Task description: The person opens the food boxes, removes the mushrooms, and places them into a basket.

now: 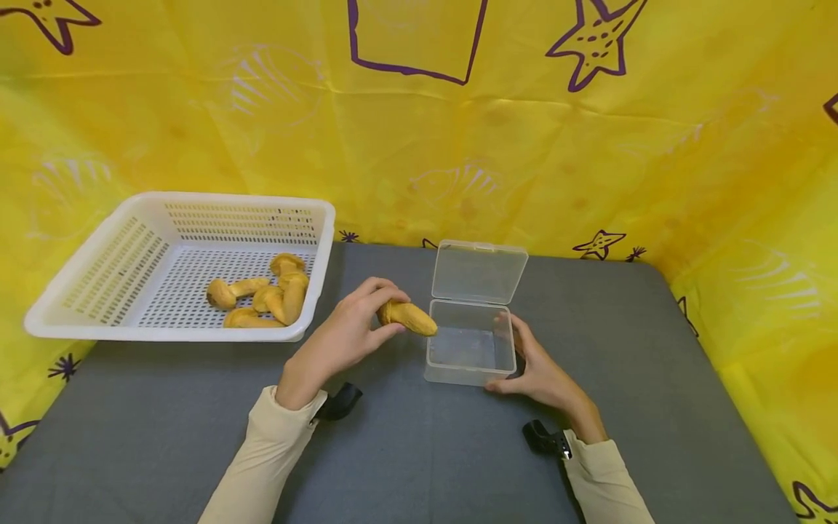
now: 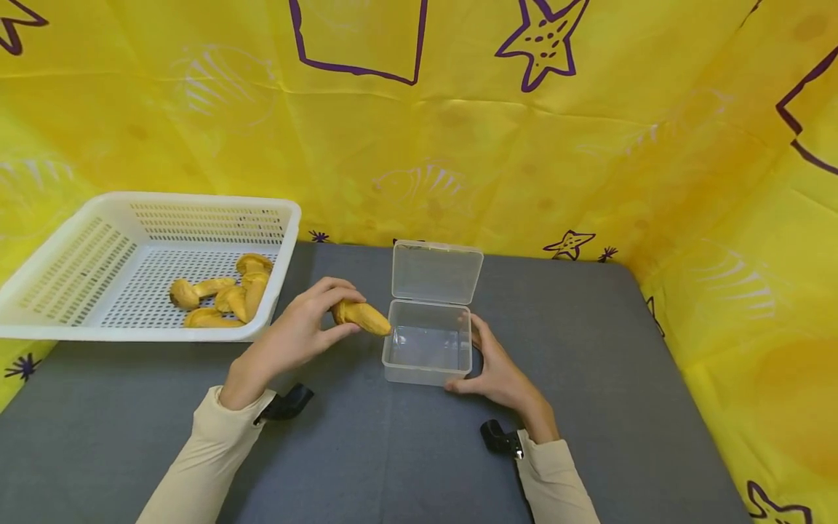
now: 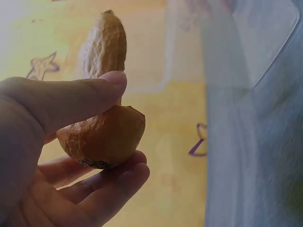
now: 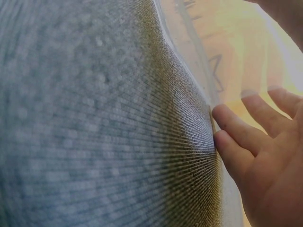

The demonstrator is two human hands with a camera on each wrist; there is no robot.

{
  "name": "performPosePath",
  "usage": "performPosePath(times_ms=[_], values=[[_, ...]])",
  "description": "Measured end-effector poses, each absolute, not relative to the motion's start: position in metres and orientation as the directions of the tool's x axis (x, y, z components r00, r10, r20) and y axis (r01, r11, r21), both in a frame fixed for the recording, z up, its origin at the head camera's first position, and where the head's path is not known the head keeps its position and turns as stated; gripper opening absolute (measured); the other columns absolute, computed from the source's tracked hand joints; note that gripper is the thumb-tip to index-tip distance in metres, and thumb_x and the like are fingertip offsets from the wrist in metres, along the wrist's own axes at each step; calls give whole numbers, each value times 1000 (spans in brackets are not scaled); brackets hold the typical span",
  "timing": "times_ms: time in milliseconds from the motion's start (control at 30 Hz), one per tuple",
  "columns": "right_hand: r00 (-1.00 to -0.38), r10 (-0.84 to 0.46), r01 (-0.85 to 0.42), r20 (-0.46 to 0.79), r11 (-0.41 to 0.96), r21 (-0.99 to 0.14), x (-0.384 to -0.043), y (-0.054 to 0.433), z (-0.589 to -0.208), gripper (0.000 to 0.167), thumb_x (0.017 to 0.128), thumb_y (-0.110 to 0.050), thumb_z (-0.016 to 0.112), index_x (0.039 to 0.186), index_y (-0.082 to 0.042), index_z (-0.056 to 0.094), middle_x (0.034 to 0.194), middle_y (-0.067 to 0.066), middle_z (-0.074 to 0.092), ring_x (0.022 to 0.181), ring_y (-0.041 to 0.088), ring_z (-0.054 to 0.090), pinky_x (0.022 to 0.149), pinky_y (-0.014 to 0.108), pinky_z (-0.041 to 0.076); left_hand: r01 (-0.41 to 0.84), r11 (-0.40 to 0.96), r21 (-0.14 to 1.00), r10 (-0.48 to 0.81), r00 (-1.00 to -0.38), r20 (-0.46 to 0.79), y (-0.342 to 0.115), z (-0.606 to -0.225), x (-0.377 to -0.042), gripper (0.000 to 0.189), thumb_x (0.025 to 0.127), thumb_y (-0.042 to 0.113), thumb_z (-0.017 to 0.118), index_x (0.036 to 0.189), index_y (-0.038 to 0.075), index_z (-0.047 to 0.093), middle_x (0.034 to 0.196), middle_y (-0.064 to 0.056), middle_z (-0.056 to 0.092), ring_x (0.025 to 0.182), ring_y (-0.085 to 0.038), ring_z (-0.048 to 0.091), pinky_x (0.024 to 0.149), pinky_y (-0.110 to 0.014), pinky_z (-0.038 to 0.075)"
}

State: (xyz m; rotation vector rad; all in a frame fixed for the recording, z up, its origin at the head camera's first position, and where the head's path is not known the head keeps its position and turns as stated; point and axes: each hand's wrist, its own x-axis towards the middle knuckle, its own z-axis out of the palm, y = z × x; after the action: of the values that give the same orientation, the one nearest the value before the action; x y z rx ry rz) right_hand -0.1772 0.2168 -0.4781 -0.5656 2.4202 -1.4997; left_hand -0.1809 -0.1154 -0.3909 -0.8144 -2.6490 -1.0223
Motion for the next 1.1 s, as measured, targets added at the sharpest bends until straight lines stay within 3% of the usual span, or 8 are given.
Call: performPosePath(times_ms=[100,267,367,633,933,1100], values=[[-899,-438,-201,4,404,-892,-176,218,-479,114,71,-15,90,156,-16,15,157,15,31,139,38,39,108,53,36,543,616,571,384,-840,384,-126,-387,-182,36,82,9,81,115,8,67,120,-10,61,110,-25,60,92,-41,52],[-898,-439,-200,0,407,-891,-176,218,-478,114,71,-16,90,157,-17,14,158,14,31,140,36,40,105,24,37,488,657,575,291,-867,404,-147,-380,-184,37,83,9,80,118,6,66,122,-11,60,105,-25,59,85,-41,52],[-894,-447,-205,6,398,-894,-175,218,-477,114,72,-16,89,157,-16,13,159,15,30,141,37,38,102,14,34,446,689,571,232,-883,409,-161,-379,-186,37,84,8,79,118,5,65,122,-13,60,99,-26,58,81,-43,50],[-890,-456,-217,18,387,-896,-175,217,-477,114,72,-16,89,157,-13,13,160,16,29,144,38,35,102,12,33,332,760,558,78,-900,429,-195,-382,-188,38,84,7,77,118,-1,61,121,-25,58,100,-37,56,81,-49,46],[-892,-453,-209,14,385,-899,-175,218,-477,115,72,-16,90,158,-19,13,161,14,29,145,36,34,102,11,33,247,774,583,-24,-908,418,-226,-385,-186,38,86,9,76,119,-2,61,118,-25,58,101,-35,52,77,-39,37],[-891,-454,-206,9,386,-899,-175,218,-477,115,72,-16,89,158,-20,12,161,14,28,144,36,35,102,12,33,190,797,573,-71,-912,403,-240,-386,-186,39,86,11,74,119,-4,60,116,-27,58,100,-38,52,81,-48,38]])
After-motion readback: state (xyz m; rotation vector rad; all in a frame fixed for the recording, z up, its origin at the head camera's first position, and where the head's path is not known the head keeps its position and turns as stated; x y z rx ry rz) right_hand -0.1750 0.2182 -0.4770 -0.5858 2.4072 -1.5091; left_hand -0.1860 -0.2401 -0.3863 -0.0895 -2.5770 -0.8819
